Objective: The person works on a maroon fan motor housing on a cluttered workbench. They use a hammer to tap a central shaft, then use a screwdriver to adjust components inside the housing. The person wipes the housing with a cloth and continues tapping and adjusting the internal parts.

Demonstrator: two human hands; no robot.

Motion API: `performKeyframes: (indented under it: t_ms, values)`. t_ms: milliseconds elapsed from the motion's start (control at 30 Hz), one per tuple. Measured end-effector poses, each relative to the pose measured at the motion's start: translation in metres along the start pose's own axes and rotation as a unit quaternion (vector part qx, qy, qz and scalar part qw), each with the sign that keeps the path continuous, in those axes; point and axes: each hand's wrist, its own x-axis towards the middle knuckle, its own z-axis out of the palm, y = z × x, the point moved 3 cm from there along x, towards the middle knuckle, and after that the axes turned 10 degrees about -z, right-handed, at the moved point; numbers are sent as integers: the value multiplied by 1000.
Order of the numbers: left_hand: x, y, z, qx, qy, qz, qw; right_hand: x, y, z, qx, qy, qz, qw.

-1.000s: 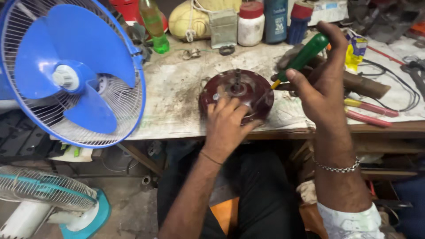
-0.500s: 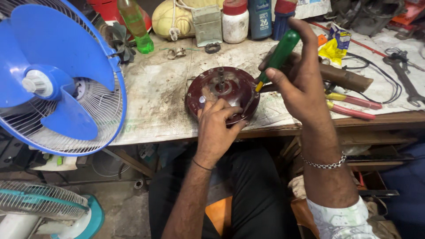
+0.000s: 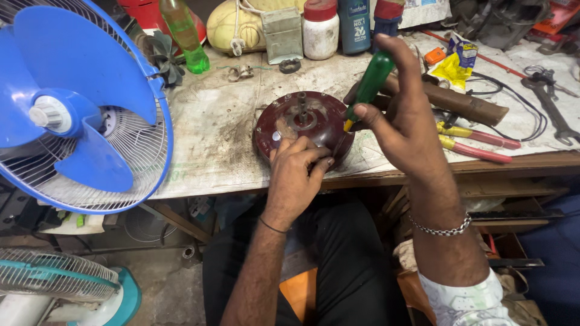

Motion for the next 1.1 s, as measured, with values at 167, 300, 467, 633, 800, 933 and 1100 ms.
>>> performKeyframes:
  t_ms: [167, 300, 467, 633, 800, 933, 1100]
  values:
    - [2, 3, 0, 57, -1, -4, 998, 1, -12, 12, -13, -9, 38, 999]
    - [3, 4, 2, 59, 3, -22, 998, 11, -7, 13, -2, -34, 14, 999]
    - [12, -2, -4, -38, -24, -83, 996, 44, 19, 16, 156, 29, 17, 987]
    - [56, -11, -29, -92, 155, -39, 983, 71, 37, 43, 516, -66, 15, 854]
    - [106, -22, -19, 165, 40, -46, 984, 61, 47, 45, 595, -88, 102, 792]
    - [118, -40, -2, 161, -36, -140, 976, 55, 55, 43, 499, -19, 112, 859]
    - [123, -43, 2, 174, 9, -120, 977, 54, 55, 46, 355, 72, 95, 927]
